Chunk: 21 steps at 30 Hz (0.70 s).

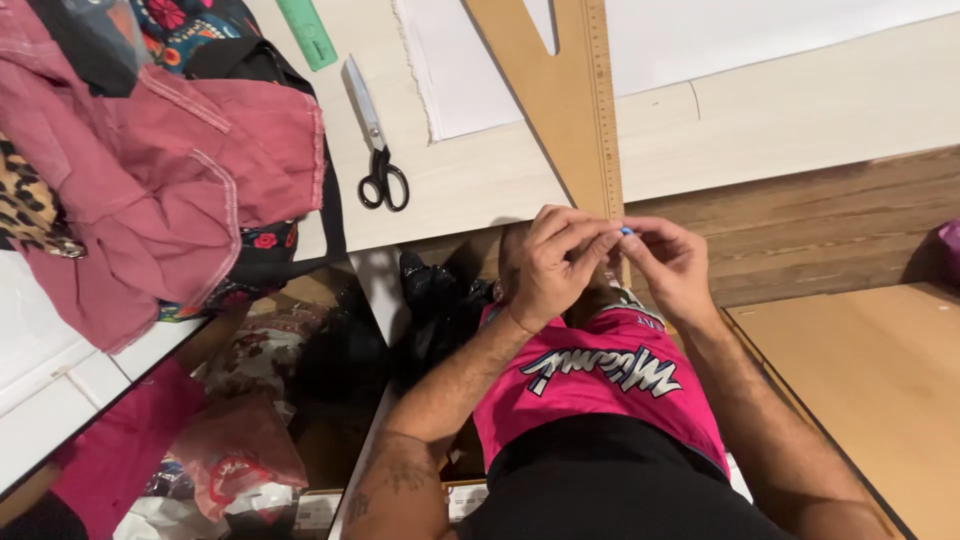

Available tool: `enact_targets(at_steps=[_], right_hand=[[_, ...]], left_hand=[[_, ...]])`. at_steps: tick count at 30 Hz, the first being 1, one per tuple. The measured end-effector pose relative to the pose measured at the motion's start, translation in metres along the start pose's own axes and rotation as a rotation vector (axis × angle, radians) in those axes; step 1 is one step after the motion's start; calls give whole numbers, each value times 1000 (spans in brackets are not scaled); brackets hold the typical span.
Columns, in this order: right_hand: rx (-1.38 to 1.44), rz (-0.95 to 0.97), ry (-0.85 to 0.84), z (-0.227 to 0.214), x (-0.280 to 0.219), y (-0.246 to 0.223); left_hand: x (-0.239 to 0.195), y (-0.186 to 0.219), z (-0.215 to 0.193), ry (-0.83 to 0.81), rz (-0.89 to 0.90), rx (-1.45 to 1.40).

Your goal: Drawing lines on a large white sheet using a triangle ruler and a marker

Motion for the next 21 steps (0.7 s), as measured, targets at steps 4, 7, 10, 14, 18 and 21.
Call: enact_targets(at_steps=[4, 7, 10, 14, 18, 21], right_hand=[[-75, -176, 77, -22, 23, -7], [-315, -442, 154, -30, 28, -38], [-383, -532, 136, -22, 35, -51], [-570, -641, 61, -5, 42, -43], [-730, -740, 23, 6, 37, -27], [-763, -764, 11, 6, 36, -18]], left_hand=[[25, -13, -8, -55, 95, 188], [63, -25, -36, 32, 257, 424], [95, -81, -58, -42, 112, 817], [131, -107, -63, -171, 62, 913], [147, -109, -38, -452, 24, 1120], [147, -105, -34, -496, 51, 1044]])
Point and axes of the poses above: each hand's wrist, its own x-axis towards the middle knuckle, its own z-axis out of the palm, y = z × x, the point moved 8 cm from there along x, towards the middle knuckle, and after that the axes turned 11 degrees about -x, right-handed, at the moved point
